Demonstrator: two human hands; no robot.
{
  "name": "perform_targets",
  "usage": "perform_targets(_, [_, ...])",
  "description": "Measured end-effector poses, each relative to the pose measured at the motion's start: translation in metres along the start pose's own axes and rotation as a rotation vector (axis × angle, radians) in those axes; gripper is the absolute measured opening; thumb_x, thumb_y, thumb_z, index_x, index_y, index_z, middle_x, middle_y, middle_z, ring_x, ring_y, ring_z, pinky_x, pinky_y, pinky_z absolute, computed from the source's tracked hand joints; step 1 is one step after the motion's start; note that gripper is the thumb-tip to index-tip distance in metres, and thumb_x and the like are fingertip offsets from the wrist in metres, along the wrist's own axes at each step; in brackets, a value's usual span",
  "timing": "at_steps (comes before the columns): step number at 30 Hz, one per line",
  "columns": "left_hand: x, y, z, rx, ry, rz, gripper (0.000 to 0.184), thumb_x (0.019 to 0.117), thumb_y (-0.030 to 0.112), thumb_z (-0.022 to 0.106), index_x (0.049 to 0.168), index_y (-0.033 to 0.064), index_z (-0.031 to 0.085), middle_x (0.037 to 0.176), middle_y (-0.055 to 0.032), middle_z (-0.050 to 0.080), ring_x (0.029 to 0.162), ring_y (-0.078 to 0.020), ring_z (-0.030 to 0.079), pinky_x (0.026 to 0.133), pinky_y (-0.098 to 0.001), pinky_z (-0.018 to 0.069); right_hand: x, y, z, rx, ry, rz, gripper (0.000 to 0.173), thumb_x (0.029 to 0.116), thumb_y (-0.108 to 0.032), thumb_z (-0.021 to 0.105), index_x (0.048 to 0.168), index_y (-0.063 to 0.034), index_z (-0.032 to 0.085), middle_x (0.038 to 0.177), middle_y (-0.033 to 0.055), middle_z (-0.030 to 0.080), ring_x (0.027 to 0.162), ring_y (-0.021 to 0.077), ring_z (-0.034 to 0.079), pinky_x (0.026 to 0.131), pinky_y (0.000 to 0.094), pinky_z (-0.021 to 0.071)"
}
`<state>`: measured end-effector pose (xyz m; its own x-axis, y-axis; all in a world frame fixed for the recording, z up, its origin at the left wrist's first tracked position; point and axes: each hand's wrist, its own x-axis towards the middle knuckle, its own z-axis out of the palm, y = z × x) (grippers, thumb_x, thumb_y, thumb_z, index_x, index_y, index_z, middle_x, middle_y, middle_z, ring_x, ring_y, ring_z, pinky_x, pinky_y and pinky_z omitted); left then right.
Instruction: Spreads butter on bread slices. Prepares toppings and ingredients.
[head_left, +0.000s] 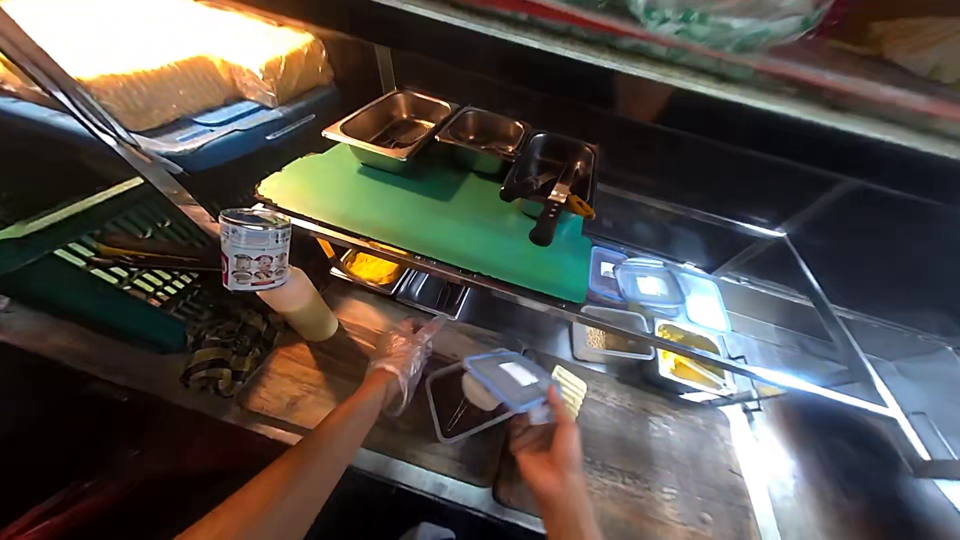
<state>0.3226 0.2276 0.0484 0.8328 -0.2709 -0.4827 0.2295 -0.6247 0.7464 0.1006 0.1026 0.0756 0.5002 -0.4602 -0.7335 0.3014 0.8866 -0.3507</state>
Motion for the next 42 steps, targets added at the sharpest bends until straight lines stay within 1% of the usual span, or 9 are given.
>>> perform_targets(5, [-0.069, -0.095, 0.009, -0.056, -0.054, -0.121, 0.046, 0.0898, 0.057, 0.072, 0.101, 0.0125, 0.069, 0.091, -0.0091, 0.07, 0.081, -0.0249, 0.069, 0.071, -0.0503, 0.0589, 0.01, -0.078, -0.026, -0.093, -0.091, -0.343, 0.019, 0.0979, -0.03, 0.056, 0.108, -0.015, 0.063, 0.095, 0.0064, 0.071, 0.088, 0.0217, 0.071, 0.078, 0.0465, 0.0609])
perform_targets(11, [-0.093, -0.1, 0.032, -0.347, -0.085, -0.243, 0.036, 0.0918, 0.038, 0.077, 0.105, 0.0072, 0.065, 0.099, -0.0102, 0.07, 0.086, -0.0236, 0.071, 0.07, -0.0449, 0.0629, 0.07, -0.171, -0.036, -0.44, 0.063, -0.944, 0.036, 0.0954, -0.004, 0.062, 0.13, -0.0071, 0.051, 0.106, 0.0087, 0.067, 0.092, 0.0203, 0.069, 0.079, 0.0426, 0.061])
perform_targets(14, [-0.083, -0.091, 0.028, -0.21, -0.109, -0.24, 0.035, 0.0911, 0.039, 0.078, 0.1, 0.0077, 0.066, 0.095, -0.0089, 0.07, 0.082, -0.0213, 0.071, 0.068, -0.0425, 0.0628, 0.123, -0.214, -0.03, -0.915, 0.126, -1.346, 0.023, 0.0943, -0.003, 0.063, 0.116, -0.0006, 0.054, 0.095, 0.0059, 0.065, 0.085, 0.0129, 0.066, 0.08, 0.0332, 0.0585])
perform_targets(16, [-0.079, -0.084, 0.024, -0.136, -0.148, -0.263, 0.035, 0.0916, 0.039, 0.078, 0.101, 0.008, 0.065, 0.095, -0.0083, 0.069, 0.08, -0.0203, 0.071, 0.068, -0.0409, 0.0631, 0.155, -0.243, -0.022, -1.458, 0.274, -1.484, 0.019, 0.0939, -0.009, 0.064, 0.106, 0.0062, 0.064, 0.098, 0.0201, 0.068, 0.093, 0.0311, 0.068, 0.084, 0.0508, 0.0559])
perform_targets(21, [-0.076, -0.081, 0.029, -0.072, -0.218, -0.257, 0.029, 0.0963, 0.035, 0.073, 0.102, 0.0085, 0.064, 0.095, -0.0074, 0.069, 0.08, -0.0186, 0.072, 0.067, -0.0392, 0.0639, 0.218, -0.259, -0.014, -1.993, 0.461, -1.089, 0.038, 0.0937, -0.012, 0.062, 0.13, -0.017, 0.068, 0.142, 0.0181, 0.059, 0.142, 0.0436, 0.044, 0.108, 0.0785, 0.0291])
perform_targets(24, [-0.075, -0.08, 0.04, -0.134, -0.153, -0.261, 0.016, 0.0996, 0.02, 0.067, 0.104, 0.0048, 0.066, 0.094, -0.0102, 0.07, 0.078, -0.0199, 0.072, 0.067, -0.0388, 0.0639, 0.212, -0.217, -0.046, -1.848, 0.418, -1.241, 0.048, 0.0943, -0.018, 0.061, 0.142, -0.0145, 0.059, 0.155, 0.0199, 0.048, 0.151, 0.041, 0.033, 0.118, 0.0708, 0.0225])
perform_targets(32, [-0.033, -0.039, 0.03, -0.017, -0.162, -0.107, 0.019, 0.1043, 0.02, 0.059, 0.11, 0.0028, 0.065, 0.089, -0.0146, 0.068, 0.07, -0.025, 0.069, 0.066, -0.044, 0.0605, 0.043, -0.082, -0.237, -1.646, 0.438, -1.134, 0.031, 0.0943, -0.005, 0.06, 0.122, 0.0025, 0.07, 0.133, 0.0235, 0.064, 0.127, 0.0351, 0.062, 0.102, 0.0482, 0.0551])
perform_targets(36, [0.016, 0.019, 0.038, 0.299, -0.256, 0.149, 0.028, 0.1069, 0.029, 0.055, 0.117, 0.0051, 0.065, 0.104, -0.0186, 0.069, 0.094, -0.0337, 0.067, 0.086, -0.0592, 0.053, -0.028, -0.068, -0.306, -1.655, 0.599, -1.095, 0.026, 0.093, 0.001, 0.059, 0.115, 0.0016, 0.072, 0.124, 0.0216, 0.068, 0.111, 0.03, 0.069, 0.091, 0.0426, 0.0603])
perform_targets(42, [0.101, 0.084, 0.098, 0.988, -0.442, 0.48, 0.04, 0.1026, 0.019, 0.06, 0.138, 0.0013, 0.057, 0.137, -0.0251, 0.059, 0.13, -0.0407, 0.055, 0.109, -0.0595, 0.0415, -0.073, -0.074, -0.322, -1.612, 0.731, -1.151, 0.023, 0.0942, -0.002, 0.059, 0.111, 0.0005, 0.074, 0.115, 0.0185, 0.07, 0.101, 0.0235, 0.071, 0.085, 0.0353, 0.0619])
